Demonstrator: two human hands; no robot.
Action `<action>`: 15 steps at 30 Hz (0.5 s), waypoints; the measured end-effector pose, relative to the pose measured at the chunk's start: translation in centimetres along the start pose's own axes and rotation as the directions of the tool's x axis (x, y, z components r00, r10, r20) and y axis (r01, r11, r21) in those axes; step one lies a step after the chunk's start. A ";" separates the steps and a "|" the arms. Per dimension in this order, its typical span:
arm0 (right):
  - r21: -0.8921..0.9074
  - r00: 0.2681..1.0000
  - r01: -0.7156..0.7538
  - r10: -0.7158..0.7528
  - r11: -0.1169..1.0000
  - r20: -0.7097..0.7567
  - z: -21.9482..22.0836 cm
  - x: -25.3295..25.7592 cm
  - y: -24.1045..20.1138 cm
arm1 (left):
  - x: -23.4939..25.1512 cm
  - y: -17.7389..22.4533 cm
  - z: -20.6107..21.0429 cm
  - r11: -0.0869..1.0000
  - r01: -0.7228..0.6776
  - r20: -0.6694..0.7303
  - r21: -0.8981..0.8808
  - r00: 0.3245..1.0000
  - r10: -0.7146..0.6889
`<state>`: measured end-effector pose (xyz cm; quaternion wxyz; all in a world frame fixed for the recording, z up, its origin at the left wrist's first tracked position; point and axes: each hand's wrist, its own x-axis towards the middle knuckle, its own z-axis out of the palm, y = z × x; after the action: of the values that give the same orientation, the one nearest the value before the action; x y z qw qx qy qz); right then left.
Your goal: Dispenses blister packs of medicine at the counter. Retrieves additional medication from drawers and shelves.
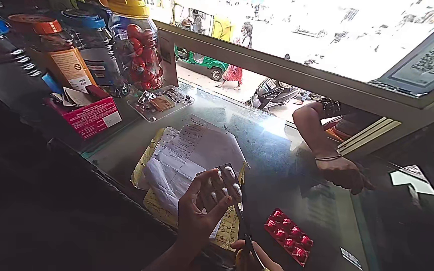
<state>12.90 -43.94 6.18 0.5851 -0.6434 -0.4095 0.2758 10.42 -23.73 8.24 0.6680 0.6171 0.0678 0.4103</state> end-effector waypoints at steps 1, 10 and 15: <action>-0.027 1.000 -0.004 0.003 1.000 -0.009 0.0 0.0 -0.1 | -0.1 0.0 -0.2 0.999 -0.005 0.010 0.039 1.000 0.005; -0.230 0.998 -0.019 0.006 0.973 -0.058 0.2 0.3 -0.9 | -0.7 0.1 -0.9 0.977 0.010 0.008 0.213 1.000 -0.012; -0.207 0.996 -0.005 -0.013 0.978 -0.086 0.3 0.2 -0.4 | -1.1 0.0 -1.0 0.979 -0.007 0.020 0.202 1.000 0.003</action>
<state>12.69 -43.58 6.58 0.5330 -0.7112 -0.4113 0.2022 9.11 -23.68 7.59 0.6014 0.6861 0.1009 0.3967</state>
